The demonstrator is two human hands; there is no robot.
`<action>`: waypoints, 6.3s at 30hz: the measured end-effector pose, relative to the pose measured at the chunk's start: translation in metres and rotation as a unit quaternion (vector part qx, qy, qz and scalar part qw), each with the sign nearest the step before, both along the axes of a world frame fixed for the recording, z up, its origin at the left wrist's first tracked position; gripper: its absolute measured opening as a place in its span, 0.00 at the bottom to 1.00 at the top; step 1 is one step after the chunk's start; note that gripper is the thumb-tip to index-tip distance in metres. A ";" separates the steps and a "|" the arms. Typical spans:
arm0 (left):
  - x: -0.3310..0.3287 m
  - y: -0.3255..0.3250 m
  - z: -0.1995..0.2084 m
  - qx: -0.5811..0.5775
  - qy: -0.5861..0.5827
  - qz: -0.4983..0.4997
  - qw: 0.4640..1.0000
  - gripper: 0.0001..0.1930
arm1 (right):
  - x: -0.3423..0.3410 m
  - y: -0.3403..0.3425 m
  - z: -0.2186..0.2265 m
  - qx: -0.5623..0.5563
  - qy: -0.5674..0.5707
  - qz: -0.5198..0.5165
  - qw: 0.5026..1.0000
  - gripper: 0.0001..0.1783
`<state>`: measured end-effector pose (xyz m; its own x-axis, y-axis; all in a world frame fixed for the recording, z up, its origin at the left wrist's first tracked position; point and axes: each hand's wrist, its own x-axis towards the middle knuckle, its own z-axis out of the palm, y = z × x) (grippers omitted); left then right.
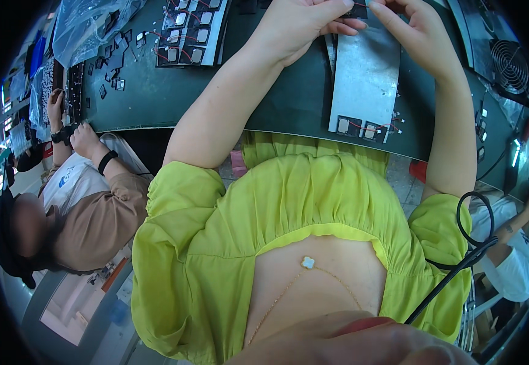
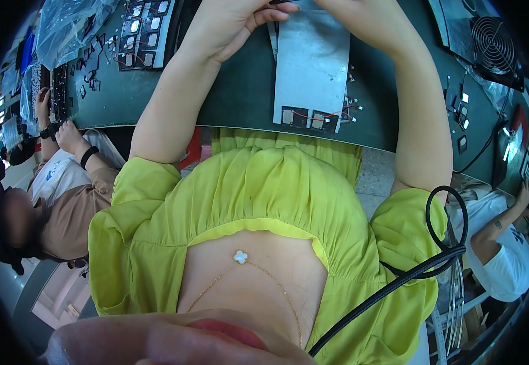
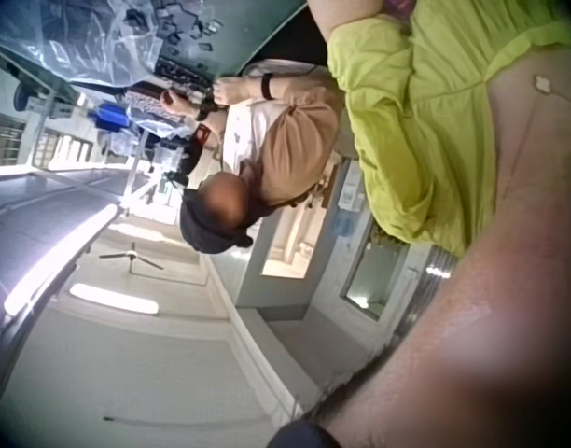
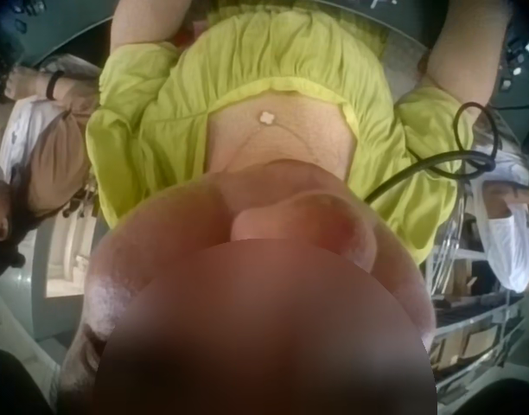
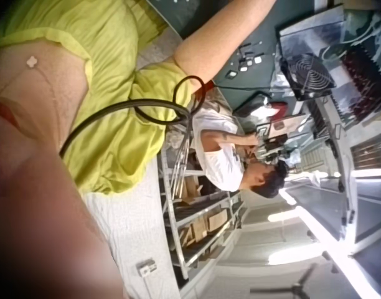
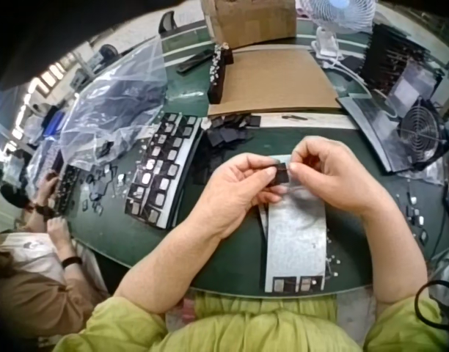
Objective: Manually assembling small electronic components into a plastic housing on an assembly line.
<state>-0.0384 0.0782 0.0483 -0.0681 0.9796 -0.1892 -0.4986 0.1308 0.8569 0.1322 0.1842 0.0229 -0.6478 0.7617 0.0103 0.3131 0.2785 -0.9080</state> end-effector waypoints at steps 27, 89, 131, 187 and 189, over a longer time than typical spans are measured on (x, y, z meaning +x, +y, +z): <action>-0.006 0.000 -0.017 0.017 -0.033 -0.022 0.999 0.06 | -0.013 -0.016 0.018 0.013 0.027 -0.012 0.999 0.02; -0.001 0.028 0.006 0.089 -0.243 0.110 0.960 0.09 | -0.028 0.039 0.074 -0.027 -0.023 -0.103 0.994 0.16; 0.012 -0.001 0.005 0.036 -0.116 0.051 0.991 0.08 | -0.008 -0.052 0.061 0.263 0.041 -0.079 0.961 0.16; 0.011 -0.002 0.009 -0.013 -0.237 -0.021 0.971 0.09 | 0.004 -0.030 0.051 -0.066 0.135 0.024 0.988 0.16; 0.009 -0.002 0.009 -0.020 -0.279 -0.017 0.960 0.09 | -0.001 -0.036 0.051 -0.052 0.115 -0.040 0.991 0.16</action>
